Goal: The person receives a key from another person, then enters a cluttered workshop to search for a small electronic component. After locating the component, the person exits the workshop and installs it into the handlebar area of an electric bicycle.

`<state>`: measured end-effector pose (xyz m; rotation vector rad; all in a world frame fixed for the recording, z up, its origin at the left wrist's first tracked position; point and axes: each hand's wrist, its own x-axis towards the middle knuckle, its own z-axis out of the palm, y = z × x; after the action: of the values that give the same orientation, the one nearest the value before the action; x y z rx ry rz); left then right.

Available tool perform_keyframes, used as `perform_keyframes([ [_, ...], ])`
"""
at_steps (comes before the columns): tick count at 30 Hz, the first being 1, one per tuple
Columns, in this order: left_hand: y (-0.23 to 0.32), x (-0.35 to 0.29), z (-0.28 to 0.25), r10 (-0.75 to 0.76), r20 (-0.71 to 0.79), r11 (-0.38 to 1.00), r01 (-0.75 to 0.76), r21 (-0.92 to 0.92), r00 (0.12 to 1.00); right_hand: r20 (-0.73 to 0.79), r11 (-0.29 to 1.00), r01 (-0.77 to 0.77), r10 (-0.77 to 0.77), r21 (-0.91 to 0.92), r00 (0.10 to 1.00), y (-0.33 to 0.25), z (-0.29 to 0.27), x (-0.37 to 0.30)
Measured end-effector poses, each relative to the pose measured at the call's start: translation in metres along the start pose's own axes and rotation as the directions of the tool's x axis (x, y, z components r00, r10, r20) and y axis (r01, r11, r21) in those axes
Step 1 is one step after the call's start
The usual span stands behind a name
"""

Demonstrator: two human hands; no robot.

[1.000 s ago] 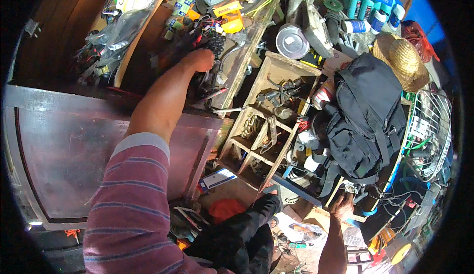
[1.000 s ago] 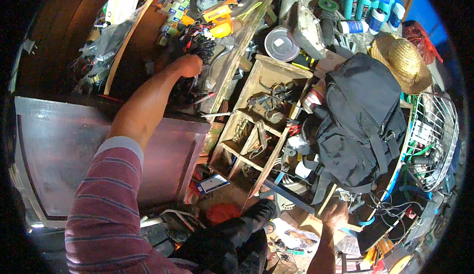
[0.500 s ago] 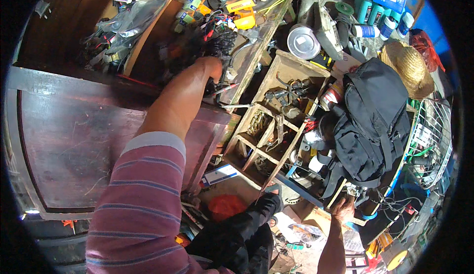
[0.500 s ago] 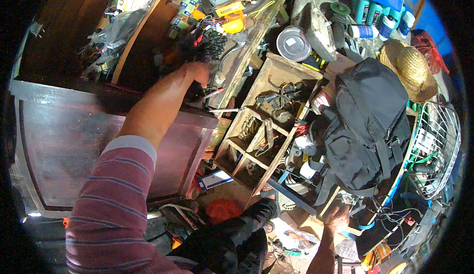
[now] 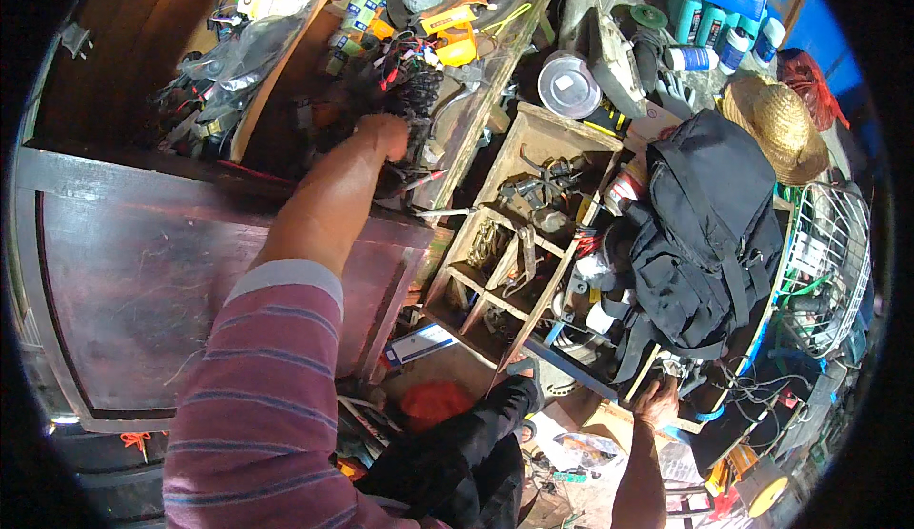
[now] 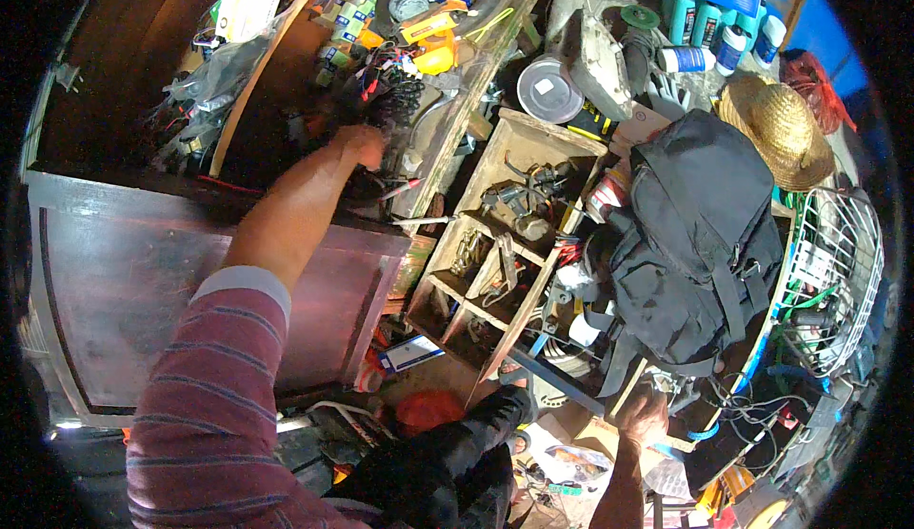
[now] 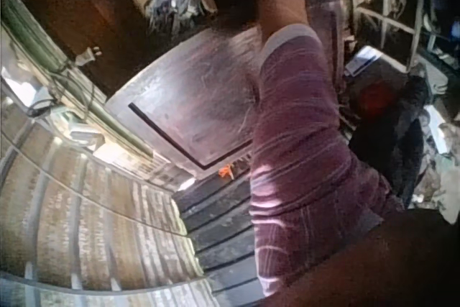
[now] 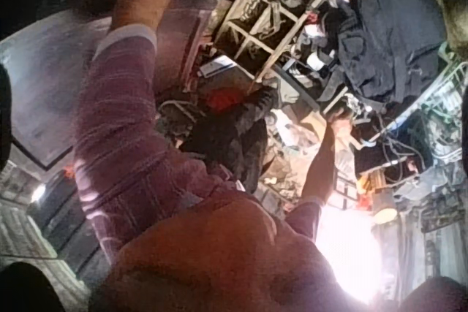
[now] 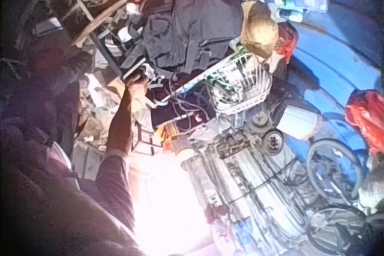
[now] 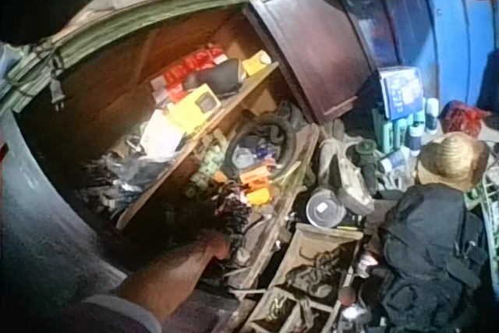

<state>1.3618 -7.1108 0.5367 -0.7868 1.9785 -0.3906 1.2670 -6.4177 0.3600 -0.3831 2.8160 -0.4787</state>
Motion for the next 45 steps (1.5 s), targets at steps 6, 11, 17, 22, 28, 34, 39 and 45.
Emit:
perform_keyframes([
  [6, 0.046, -0.001, -0.032, 0.110, -0.251, 0.957, -0.171, -0.234, 0.962, 0.002, 0.996, -0.048, 0.048, -0.079, 0.999, 0.012, 0.009, -0.001],
  [11, 0.115, -0.093, -0.031, 0.192, -0.479, 0.792, -0.424, -0.440, 0.857, 0.036, 0.995, -0.034, 0.038, -0.096, 0.999, 0.011, 0.006, -0.002],
  [17, 0.125, -0.223, 0.014, 0.404, -0.538, 0.645, -0.647, -0.405, 0.740, 0.015, 0.995, -0.045, 0.046, -0.085, 0.999, 0.025, 0.023, 0.003],
  [22, 0.098, -0.233, 0.021, 0.370, -0.453, 0.740, -0.552, -0.383, 0.811, -0.078, 0.994, 0.002, -0.010, -0.105, 0.997, 0.018, 0.022, -0.001],
  [28, 0.097, -0.148, -0.017, 0.252, -0.406, 0.796, -0.427, -0.429, 0.878, -0.121, 0.997, 0.004, -0.013, -0.076, 0.993, 0.022, 0.024, -0.002],
  [34, 0.072, -0.014, -0.076, 0.024, -0.751, 0.928, -0.294, -0.229, 0.659, -0.109, 0.999, 0.004, -0.009, -0.045, 0.994, 0.008, 0.008, 0.000],
  [39, 0.020, 0.054, -0.096, 0.052, -0.825, 0.969, -0.230, -0.095, 0.562, -0.131, 1.000, 0.011, -0.012, -0.013, 0.991, 0.018, 0.016, 0.001],
  [45, 0.017, 0.080, -0.128, 0.147, -0.620, 0.907, -0.356, -0.227, 0.771, -0.112, 0.998, 0.021, -0.027, -0.055, 0.993, 0.025, 0.020, -0.001],
])
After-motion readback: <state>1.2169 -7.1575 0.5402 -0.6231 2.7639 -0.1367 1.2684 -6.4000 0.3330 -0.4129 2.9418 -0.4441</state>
